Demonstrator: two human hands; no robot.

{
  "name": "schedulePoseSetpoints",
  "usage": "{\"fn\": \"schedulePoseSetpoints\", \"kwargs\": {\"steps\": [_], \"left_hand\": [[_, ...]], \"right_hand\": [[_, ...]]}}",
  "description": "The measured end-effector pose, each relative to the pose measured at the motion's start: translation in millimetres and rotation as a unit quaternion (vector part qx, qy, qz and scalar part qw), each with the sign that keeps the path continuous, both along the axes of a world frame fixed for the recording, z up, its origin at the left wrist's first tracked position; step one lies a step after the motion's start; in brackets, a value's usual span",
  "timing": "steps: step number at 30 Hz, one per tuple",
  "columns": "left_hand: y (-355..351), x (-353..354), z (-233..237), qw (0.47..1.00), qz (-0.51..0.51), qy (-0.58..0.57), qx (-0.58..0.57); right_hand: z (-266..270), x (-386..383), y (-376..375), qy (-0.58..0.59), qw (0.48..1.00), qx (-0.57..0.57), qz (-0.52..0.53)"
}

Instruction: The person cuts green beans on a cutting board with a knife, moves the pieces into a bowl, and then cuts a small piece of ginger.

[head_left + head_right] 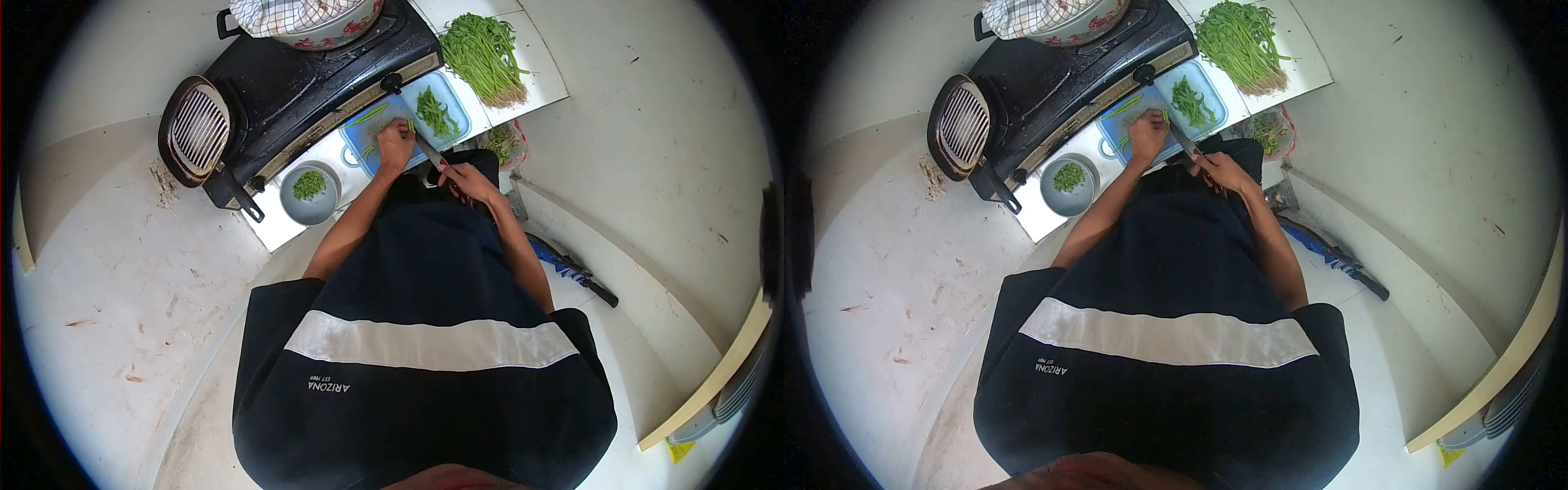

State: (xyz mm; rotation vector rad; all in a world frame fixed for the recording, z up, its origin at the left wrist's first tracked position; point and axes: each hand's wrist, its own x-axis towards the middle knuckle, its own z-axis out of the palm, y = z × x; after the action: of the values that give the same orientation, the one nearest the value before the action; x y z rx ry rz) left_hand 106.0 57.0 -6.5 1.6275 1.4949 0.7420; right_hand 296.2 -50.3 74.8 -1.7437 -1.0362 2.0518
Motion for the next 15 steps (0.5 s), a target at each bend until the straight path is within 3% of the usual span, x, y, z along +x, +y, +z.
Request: {"fn": "schedulePoseSetpoints", "kwargs": {"steps": [5,15], "left_hand": [[0,-1,11,0.995,0.042,-0.035,-0.083],[-2,-4,17,0.995,0.063,-0.035,-0.071]], "right_hand": [[-1,4,2,0.001,1.0,-0.001,0.014],[9,6,7,0.013,1.0,0.014,0.018]]}}
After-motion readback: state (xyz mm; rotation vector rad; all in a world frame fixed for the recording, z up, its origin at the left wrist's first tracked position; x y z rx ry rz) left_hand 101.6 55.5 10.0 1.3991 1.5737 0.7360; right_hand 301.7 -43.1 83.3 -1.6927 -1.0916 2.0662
